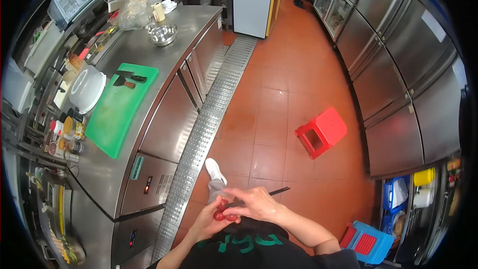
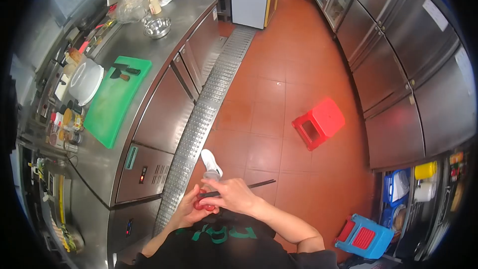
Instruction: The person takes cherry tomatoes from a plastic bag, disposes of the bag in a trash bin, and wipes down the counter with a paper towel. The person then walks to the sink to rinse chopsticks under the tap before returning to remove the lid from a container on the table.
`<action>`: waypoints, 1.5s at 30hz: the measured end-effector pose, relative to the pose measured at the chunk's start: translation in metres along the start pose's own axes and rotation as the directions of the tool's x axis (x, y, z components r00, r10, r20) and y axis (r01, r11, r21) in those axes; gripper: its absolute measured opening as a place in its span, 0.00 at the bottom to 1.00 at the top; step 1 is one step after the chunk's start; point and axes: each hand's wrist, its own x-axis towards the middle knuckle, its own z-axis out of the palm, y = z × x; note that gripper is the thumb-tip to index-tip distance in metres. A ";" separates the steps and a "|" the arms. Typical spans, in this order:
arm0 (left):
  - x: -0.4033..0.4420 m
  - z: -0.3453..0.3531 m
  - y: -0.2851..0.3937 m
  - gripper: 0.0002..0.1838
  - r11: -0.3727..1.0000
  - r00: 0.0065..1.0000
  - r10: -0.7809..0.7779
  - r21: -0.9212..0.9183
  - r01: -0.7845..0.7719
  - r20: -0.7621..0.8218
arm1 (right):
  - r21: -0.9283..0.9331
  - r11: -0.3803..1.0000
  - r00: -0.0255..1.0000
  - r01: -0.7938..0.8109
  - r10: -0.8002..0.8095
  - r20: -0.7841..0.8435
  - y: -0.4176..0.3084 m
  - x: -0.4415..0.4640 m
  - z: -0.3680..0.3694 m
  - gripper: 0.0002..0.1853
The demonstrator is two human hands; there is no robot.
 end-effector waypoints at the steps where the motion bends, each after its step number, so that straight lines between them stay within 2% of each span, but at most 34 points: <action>1: 0.017 -0.003 0.016 0.19 0.995 0.999 -0.022 -0.095 0.025 0.037 | -0.041 0.997 0.997 -0.072 0.072 -0.016 0.009 0.016 -0.010 0.27; 2: 0.032 -0.006 0.033 0.18 0.981 0.997 -0.038 -0.189 0.051 0.070 | -0.078 0.987 0.990 -0.143 0.141 -0.031 0.018 0.033 -0.017 0.27; 3: 0.043 0.014 0.058 0.12 0.996 0.997 -0.005 -0.090 0.012 0.083 | 0.016 0.993 0.984 -0.113 0.114 -0.138 0.028 0.052 -0.024 0.25; 4: 0.060 0.023 0.083 0.12 0.995 0.996 0.006 -0.098 0.002 0.085 | 0.011 0.994 0.986 -0.107 0.108 -0.128 0.043 0.071 -0.032 0.25; 6: 0.087 0.033 0.133 0.06 0.998 0.997 -0.031 0.063 0.026 0.074 | -0.117 0.952 0.949 -0.283 0.260 -0.179 0.078 0.105 -0.043 0.22; 7: 0.103 0.030 0.156 0.03 0.996 0.998 -0.032 0.086 0.028 0.051 | -0.122 0.953 0.952 -0.276 0.255 -0.167 0.093 0.120 -0.046 0.22; 9: 0.135 0.014 0.203 0.03 0.999 0.998 -0.040 0.024 0.039 0.051 | -0.201 0.886 0.899 -0.418 0.371 -0.234 0.119 0.151 -0.058 0.20; 10: 0.152 0.009 0.230 0.03 0.997 0.996 -0.071 -0.021 0.072 0.050 | -0.213 0.893 0.908 -0.397 0.349 -0.232 0.126 0.167 -0.066 0.20; 11: 0.168 0.003 0.254 0.08 0.998 1.000 -0.030 0.062 0.031 -0.005 | -0.233 0.885 0.906 -0.403 0.348 -0.241 0.131 0.178 -0.071 0.18; 12: 0.182 -0.002 0.279 0.14 1.000 1.000 -0.025 0.000 0.025 -0.005 | -0.246 0.874 0.899 -0.419 0.361 -0.247 0.135 0.190 -0.074 0.17; 14: 0.209 -0.008 0.334 0.18 0.997 0.998 0.015 -0.081 -0.020 -0.066 | -0.178 0.866 0.869 -0.468 0.415 -0.268 0.141 0.213 -0.083 0.16; 15: 0.222 -0.003 0.363 0.19 0.997 0.977 0.077 0.007 -0.077 -0.201 | -0.144 0.831 0.828 -0.537 0.487 -0.279 0.146 0.224 -0.088 0.15; 17: 0.248 0.002 0.426 0.20 0.971 0.890 0.225 0.163 -0.173 -0.397 | -0.113 0.772 0.765 -0.625 0.578 -0.283 0.159 0.244 -0.099 0.15; 18: 0.266 -0.002 0.460 0.20 0.949 0.835 0.302 0.227 -0.218 -0.460 | -0.119 0.782 0.777 -0.612 0.566 -0.277 0.170 0.250 -0.103 0.15; 20: 0.299 -0.012 0.525 0.18 0.893 0.714 0.446 0.315 -0.320 -0.540 | -0.193 0.714 0.738 -0.673 0.632 -0.237 0.200 0.262 -0.111 0.15; 22: 0.334 -0.032 0.589 0.18 0.814 0.599 0.581 0.378 -0.442 -0.551 | -0.204 0.715 0.742 -0.669 0.626 -0.239 0.227 0.280 -0.129 0.16; 24: 0.358 -0.025 0.638 0.20 0.734 0.403 0.674 0.498 -0.462 -0.619 | -0.209 0.711 0.740 -0.671 0.631 -0.232 0.248 0.298 -0.149 0.16; 25: 0.370 -0.024 0.661 0.20 0.726 0.388 0.679 0.493 -0.479 -0.624 | -0.230 0.692 0.729 -0.684 0.638 -0.249 0.259 0.309 -0.163 0.16; 27: 0.390 -0.020 0.702 0.23 0.699 0.193 0.694 0.583 -0.415 -0.694 | -0.262 0.685 0.733 -0.680 0.627 -0.263 0.279 0.338 -0.196 0.16; 28: 0.398 -0.023 0.712 0.23 0.695 0.179 0.692 0.579 -0.426 -0.699 | -0.249 0.700 0.741 -0.670 0.610 -0.280 0.286 0.351 -0.209 0.15; 30: 0.407 -0.027 0.732 0.20 0.679 0.251 0.725 0.604 -0.417 -0.642 | -0.251 0.736 0.775 -0.629 0.565 -0.283 0.303 0.383 -0.237 0.14; 31: 0.412 -0.027 0.743 0.20 0.670 0.223 0.727 0.599 -0.438 -0.650 | -0.259 0.733 0.774 -0.629 0.563 -0.289 0.311 0.397 -0.249 0.14; 33: 0.425 -0.032 0.754 0.13 0.766 0.161 0.629 0.570 -0.297 -0.761 | -0.287 0.725 0.779 -0.626 0.573 -0.254 0.321 0.429 -0.267 0.14; 34: 0.426 -0.034 0.755 0.13 0.772 0.133 0.611 0.551 -0.317 -0.780 | -0.311 0.736 0.799 -0.601 0.560 -0.220 0.326 0.444 -0.273 0.14; 36: 0.422 -0.039 0.758 0.07 0.745 0.031 0.625 0.583 -0.324 -0.780 | -0.365 0.781 0.860 -0.507 0.484 -0.159 0.333 0.473 -0.281 0.14; 38: 0.405 -0.052 0.765 0.05 0.749 -0.002 0.592 0.550 -0.370 -0.806 | -0.392 0.799 0.885 -0.457 0.451 -0.113 0.329 0.499 -0.283 0.14; 40: 0.384 -0.067 0.784 0.06 0.813 -0.097 0.482 0.486 -0.321 -0.871 | -0.398 0.812 0.900 -0.426 0.424 -0.098 0.327 0.525 -0.274 0.14; 41: 0.372 -0.075 0.797 0.06 0.810 -0.099 0.481 0.484 -0.331 -0.871 | -0.409 0.813 0.903 -0.414 0.425 -0.070 0.327 0.533 -0.267 0.14; 43: 0.354 -0.086 0.825 0.06 0.794 -0.182 0.414 0.451 -0.408 -0.892 | -0.405 0.795 0.878 -0.452 0.476 -0.047 0.305 0.550 -0.251 0.13; 44: 0.351 -0.092 0.839 0.06 0.792 -0.171 0.418 0.450 -0.413 -0.892 | -0.410 0.791 0.878 -0.454 0.474 -0.057 0.289 0.557 -0.243 0.13; 45: 0.347 -0.097 0.852 0.05 0.721 -0.197 0.467 0.500 -0.480 -0.862 | -0.398 0.800 0.883 -0.448 0.466 -0.057 0.266 0.566 -0.237 0.13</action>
